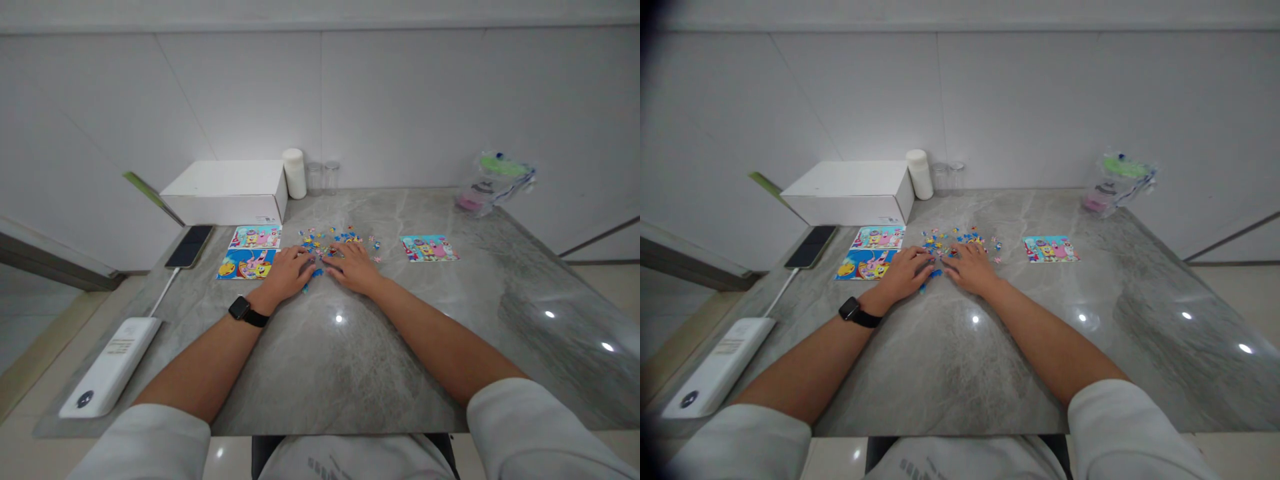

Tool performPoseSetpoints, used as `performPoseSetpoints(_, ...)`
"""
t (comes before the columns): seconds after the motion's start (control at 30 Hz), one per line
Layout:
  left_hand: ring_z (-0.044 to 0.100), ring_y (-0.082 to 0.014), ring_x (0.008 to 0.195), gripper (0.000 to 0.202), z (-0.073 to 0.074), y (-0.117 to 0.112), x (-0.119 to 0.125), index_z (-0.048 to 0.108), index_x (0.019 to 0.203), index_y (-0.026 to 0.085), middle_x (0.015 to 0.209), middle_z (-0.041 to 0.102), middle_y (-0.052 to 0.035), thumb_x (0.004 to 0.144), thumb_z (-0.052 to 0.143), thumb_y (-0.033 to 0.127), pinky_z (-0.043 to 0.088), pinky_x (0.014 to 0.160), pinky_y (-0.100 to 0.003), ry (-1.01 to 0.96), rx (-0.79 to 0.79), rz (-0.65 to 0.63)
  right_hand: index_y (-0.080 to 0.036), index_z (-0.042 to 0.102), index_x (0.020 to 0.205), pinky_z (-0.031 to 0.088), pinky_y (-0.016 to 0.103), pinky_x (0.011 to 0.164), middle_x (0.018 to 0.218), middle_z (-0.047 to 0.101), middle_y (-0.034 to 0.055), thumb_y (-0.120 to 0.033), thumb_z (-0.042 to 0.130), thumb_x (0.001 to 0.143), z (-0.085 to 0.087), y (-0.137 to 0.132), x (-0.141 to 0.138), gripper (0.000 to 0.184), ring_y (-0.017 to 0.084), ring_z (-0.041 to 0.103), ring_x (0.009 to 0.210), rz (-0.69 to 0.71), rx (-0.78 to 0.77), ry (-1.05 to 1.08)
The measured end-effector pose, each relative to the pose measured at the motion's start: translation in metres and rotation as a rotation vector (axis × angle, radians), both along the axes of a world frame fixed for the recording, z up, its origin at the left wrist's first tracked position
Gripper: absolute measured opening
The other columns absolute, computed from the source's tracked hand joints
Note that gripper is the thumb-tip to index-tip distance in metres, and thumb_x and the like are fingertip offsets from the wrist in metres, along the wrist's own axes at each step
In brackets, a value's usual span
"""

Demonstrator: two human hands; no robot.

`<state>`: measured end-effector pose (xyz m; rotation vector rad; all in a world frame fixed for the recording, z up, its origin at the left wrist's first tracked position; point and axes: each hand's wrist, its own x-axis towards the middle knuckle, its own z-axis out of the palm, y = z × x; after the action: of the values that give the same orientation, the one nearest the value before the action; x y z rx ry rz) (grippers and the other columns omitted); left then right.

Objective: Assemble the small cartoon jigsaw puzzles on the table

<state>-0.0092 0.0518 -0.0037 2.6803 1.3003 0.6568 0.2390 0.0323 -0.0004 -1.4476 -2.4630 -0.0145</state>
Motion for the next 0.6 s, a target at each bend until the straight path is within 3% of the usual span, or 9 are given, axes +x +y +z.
performPoseSetpoints(0.17,0.057,-0.0301,0.124,0.039,0.002,-0.003,0.002,0.07,0.138,0.031,0.138,0.062,-0.0106,0.104,0.058,0.044,0.046,0.11,-0.052,0.024,-0.035,-0.04,-0.036,0.072,0.141,0.029,0.055,0.125,0.153,0.06,0.0082,-0.039,0.057,0.106,-0.002,0.001,0.004,0.038,0.03,0.051,0.141,-0.028,0.017,0.075)
performPoseSetpoints(0.37,0.055,-0.0308,0.128,0.038,0.002,-0.004,0.002,0.073,0.136,0.032,0.143,0.059,-0.0101,0.105,0.057,0.048,0.044,0.113,-0.053,0.058,-0.038,-0.048,-0.03,0.081,0.123,0.028,0.057,0.125,0.147,0.064,0.0091,-0.037,0.059,0.104,-0.005,0.004,0.007,0.029,0.03,0.053,0.138,-0.069,-0.007,0.104)
performPoseSetpoints(0.6,0.056,-0.0301,0.127,0.038,0.0,-0.003,0.0,0.074,0.134,0.03,0.141,0.061,-0.0106,0.105,0.057,0.047,0.046,0.112,-0.052,0.063,-0.026,-0.053,-0.028,0.083,0.114,0.03,0.053,0.124,0.138,0.07,0.0086,-0.031,0.059,0.103,-0.006,0.003,0.011,0.027,0.028,0.058,0.132,-0.096,0.017,0.146)
